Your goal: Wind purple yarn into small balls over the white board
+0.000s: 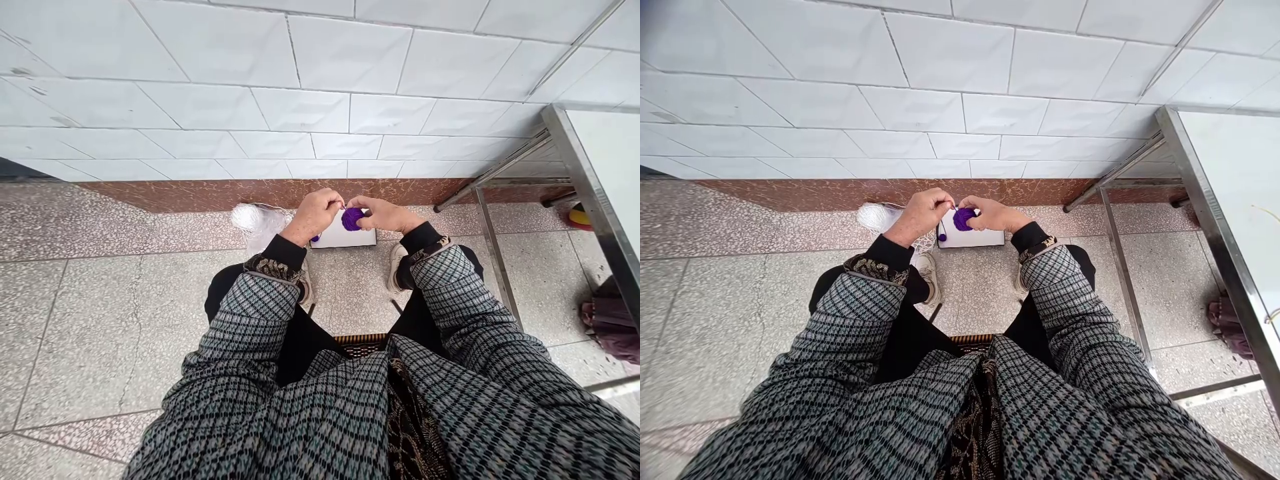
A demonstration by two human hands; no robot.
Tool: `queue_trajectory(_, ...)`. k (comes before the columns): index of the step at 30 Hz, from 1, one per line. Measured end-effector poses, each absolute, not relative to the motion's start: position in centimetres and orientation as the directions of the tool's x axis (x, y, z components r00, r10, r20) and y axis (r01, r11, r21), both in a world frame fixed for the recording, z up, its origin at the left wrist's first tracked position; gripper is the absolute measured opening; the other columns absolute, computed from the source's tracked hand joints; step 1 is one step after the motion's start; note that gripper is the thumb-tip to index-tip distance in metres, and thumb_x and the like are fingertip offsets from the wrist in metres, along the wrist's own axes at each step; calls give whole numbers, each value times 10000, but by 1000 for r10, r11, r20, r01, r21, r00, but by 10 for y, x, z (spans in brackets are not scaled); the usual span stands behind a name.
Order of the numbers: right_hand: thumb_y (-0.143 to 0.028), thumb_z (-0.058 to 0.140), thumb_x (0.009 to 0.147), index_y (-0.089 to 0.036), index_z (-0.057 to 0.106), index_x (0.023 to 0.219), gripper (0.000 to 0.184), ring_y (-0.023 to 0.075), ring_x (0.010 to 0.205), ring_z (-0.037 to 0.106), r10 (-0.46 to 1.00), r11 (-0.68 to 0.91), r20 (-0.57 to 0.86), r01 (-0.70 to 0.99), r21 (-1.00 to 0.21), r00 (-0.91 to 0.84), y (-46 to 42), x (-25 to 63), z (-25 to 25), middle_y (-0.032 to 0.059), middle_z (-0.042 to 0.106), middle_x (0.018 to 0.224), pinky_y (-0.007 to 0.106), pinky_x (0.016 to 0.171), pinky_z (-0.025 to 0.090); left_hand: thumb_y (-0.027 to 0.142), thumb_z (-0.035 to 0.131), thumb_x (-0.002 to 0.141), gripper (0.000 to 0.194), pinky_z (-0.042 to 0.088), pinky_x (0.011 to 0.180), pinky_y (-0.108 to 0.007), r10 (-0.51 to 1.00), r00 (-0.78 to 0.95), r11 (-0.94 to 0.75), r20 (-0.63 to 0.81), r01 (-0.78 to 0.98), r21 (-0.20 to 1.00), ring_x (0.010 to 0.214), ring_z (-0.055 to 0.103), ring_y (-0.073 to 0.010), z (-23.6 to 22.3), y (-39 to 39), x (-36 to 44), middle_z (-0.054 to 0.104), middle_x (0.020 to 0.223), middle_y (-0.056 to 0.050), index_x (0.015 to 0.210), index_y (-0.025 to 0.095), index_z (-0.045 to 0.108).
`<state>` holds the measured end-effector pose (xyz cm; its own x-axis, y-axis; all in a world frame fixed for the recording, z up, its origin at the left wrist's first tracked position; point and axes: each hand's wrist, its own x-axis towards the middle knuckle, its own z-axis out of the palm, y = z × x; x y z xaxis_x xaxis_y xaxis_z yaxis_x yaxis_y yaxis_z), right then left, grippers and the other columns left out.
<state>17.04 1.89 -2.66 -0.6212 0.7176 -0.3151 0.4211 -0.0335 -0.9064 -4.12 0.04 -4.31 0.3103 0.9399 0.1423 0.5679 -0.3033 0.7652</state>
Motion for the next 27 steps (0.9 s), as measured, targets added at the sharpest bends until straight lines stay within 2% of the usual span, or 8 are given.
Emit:
queue_trajectory(4,-100,673,717,-205,544,1075,395,113,737,624,693,-230,-246,116,-966,-678,18,172,-22,20,654,1009,251,662,557,197,531,874,167,449,806,-303,961,263,-225,82,578,785,822,596,-189,-49,2,-41,684,836,-46,790,156,670)
queue_trajectory(8,-196,722,768,-214,482,1095,407,106,768,648,786,-214,-117,-90,-973,-607,24,174,-27,25,640,1049,255,703,572,193,521,891,181,410,713,-278,945,328,-181,-16,562,807,719,564,-159,-50,-2,-33,661,755,-21,822,154,684)
queue_trajectory(11,-177,709,790,-216,454,1067,378,104,752,624,904,-97,-97,19,-995,-416,29,171,-34,25,626,1056,259,693,550,182,525,884,177,392,675,-264,856,515,-267,-50,522,810,631,518,-129,-46,-9,-26,617,684,3,798,165,679)
queue_trajectory(14,-92,716,753,-203,467,998,366,115,741,592,960,-52,-134,312,-949,-246,30,169,-39,29,620,991,248,655,521,189,534,872,167,397,674,-256,787,615,-336,-37,479,811,623,515,-122,-41,-12,-25,617,679,7,800,163,683)
queue_trajectory(17,-92,722,781,-200,490,996,334,118,640,569,886,-121,-301,450,-885,-352,28,169,-38,16,627,884,253,574,505,185,520,870,173,427,720,-263,861,507,-334,50,488,807,704,570,-140,-39,-9,-30,670,764,-20,816,157,681)
queue_trajectory(19,-121,712,825,-204,516,1030,296,115,585,562,778,-163,-385,432,-887,-497,25,170,-35,2,638,831,250,536,502,181,507,872,179,449,760,-277,913,393,-317,113,507,801,764,594,-157,-39,-5,-36,691,821,-40,816,153,674)
queue_trajectory(21,-134,705,844,-204,548,1047,266,110,579,574,692,-191,-397,378,-906,-603,23,172,-30,-6,642,804,236,532,511,170,498,869,180,465,800,-289,933,327,-311,152,520,796,805,604,-170,-40,0,-42,699,857,-51,804,152,665)
queue_trajectory(27,-154,739,787,-204,557,1120,383,84,678,632,655,-338,-279,58,-939,-702,21,177,-21,9,672,987,214,617,564,172,540,864,145,464,812,-291,944,306,-283,126,550,786,838,610,-185,-49,6,-43,692,848,-42,790,158,665)
